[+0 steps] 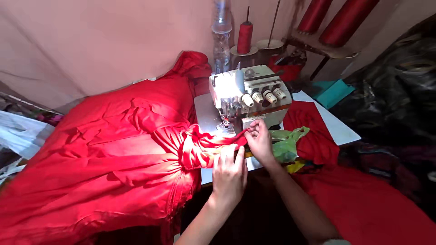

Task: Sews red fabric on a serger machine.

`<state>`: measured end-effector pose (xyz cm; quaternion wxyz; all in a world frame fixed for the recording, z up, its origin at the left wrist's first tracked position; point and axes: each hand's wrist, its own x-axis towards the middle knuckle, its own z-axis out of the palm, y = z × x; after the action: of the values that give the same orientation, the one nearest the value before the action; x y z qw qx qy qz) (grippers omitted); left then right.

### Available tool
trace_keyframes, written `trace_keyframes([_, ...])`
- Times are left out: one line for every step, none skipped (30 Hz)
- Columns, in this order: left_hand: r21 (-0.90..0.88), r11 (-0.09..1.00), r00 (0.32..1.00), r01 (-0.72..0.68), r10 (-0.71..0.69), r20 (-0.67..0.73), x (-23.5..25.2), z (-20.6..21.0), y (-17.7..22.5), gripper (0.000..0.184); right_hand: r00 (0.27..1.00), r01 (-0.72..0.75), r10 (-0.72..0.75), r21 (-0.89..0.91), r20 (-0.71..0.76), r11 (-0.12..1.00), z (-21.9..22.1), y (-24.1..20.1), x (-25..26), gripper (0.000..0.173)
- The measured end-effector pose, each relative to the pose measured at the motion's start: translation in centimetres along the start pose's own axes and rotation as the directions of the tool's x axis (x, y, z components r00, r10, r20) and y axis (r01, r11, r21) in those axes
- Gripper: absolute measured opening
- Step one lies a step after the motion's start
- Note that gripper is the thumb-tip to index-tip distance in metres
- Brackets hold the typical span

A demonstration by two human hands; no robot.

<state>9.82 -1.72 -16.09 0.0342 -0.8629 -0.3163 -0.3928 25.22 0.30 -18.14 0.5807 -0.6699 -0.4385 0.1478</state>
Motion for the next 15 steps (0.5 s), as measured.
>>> trace_keyframes([-0.005,1.000,0.999,-0.025,0.025,-0.034,1.2,-1.0,-0.3,0.029,0.999,-0.024,0.019,0.140,0.035,0.990,-0.2,-0.3,-0.4,0.028])
trace_keyframes([-0.036,0.998,0.997,-0.059,0.058,-0.051,2.6,-2.0,-0.8,0.031,0.992,-0.107,0.075,0.353,0.104,0.930,-0.6,-1.3,-1.0,0.026])
trace_keyframes([-0.085,0.992,0.996,-0.094,0.093,-0.016,4.1,-2.9,-1.5,0.032,0.963,-0.256,0.152,0.579,0.223,0.775,-1.4,-2.8,-1.7,0.022])
trace_keyframes([-0.152,0.983,0.986,-0.106,0.123,0.108,5.7,-4.0,-2.2,0.034,0.921,-0.384,0.177,0.725,0.348,0.572,-2.7,-4.6,-2.4,0.021])
trace_keyframes([-0.233,0.970,0.933,-0.062,0.139,0.331,7.5,-5.3,-2.7,0.038,0.893,-0.447,0.150,0.799,0.424,0.403,-4.4,-6.2,-3.0,0.021])
trace_keyframes([-0.290,0.956,0.789,0.045,0.143,0.597,9.6,-6.6,-2.9,0.041,0.891,-0.448,0.079,0.841,0.447,0.303,-6.4,-7.6,-3.5,0.020])
trace_keyframes([-0.310,0.942,0.610,0.129,0.171,0.773,11.4,-7.2,-2.9,0.038,0.912,-0.383,-0.024,0.874,0.409,0.299,-9.0,-8.9,-3.9,0.021])
trace_keyframes([-0.334,0.927,0.472,0.170,0.221,0.854,12.6,-7.1,-2.8,0.033,0.933,-0.243,-0.165,0.898,0.319,0.366,-12.0,-10.0,-4.2,0.025])
trace_keyframes([-0.349,0.920,0.383,0.178,0.262,0.886,13.3,-7.0,-2.2,0.030,0.934,-0.058,-0.289,0.888,0.209,0.455,-15.2,-11.2,-4.3,0.030])
trace_keyframes([-0.382,0.912,0.359,0.151,0.309,0.881,13.5,-6.9,-1.4,0.025,0.927,0.161,-0.369,0.819,0.066,0.551,-18.3,-12.5,-4.4,0.032])
trace_keyframes([-0.425,0.896,0.370,0.131,0.353,0.859,13.5,-6.9,-0.5,0.022,0.901,0.375,-0.420,0.675,-0.106,0.635,-21.3,-13.8,-4.6,0.035])
trace_keyframes([-0.487,0.862,0.419,0.142,0.393,0.818,13.4,-6.9,0.4,0.020,0.849,0.528,-0.456,0.489,-0.268,0.695,-24.0,-14.8,-4.8,0.038])
trace_keyframes([-0.552,0.815,0.489,0.177,0.413,0.768,13.4,-7.1,1.3,0.018,0.779,0.608,-0.487,0.288,-0.395,0.739,-26.4,-15.6,-5.1,0.039])
trace_keyframes([-0.610,0.762,0.570,0.218,0.408,0.713,13.6,-7.6,2.2,0.016,0.698,0.638,-0.526,0.089,-0.486,0.765,-28.5,-16.1,-5.3,0.039])
trace_keyframes([-0.654,0.715,0.653,0.248,0.375,0.658,14.0,-8.4,3.1,0.014,0.618,0.639,-0.579,-0.089,-0.532,0.764,-30.6,-16.4,-5.5,0.036])
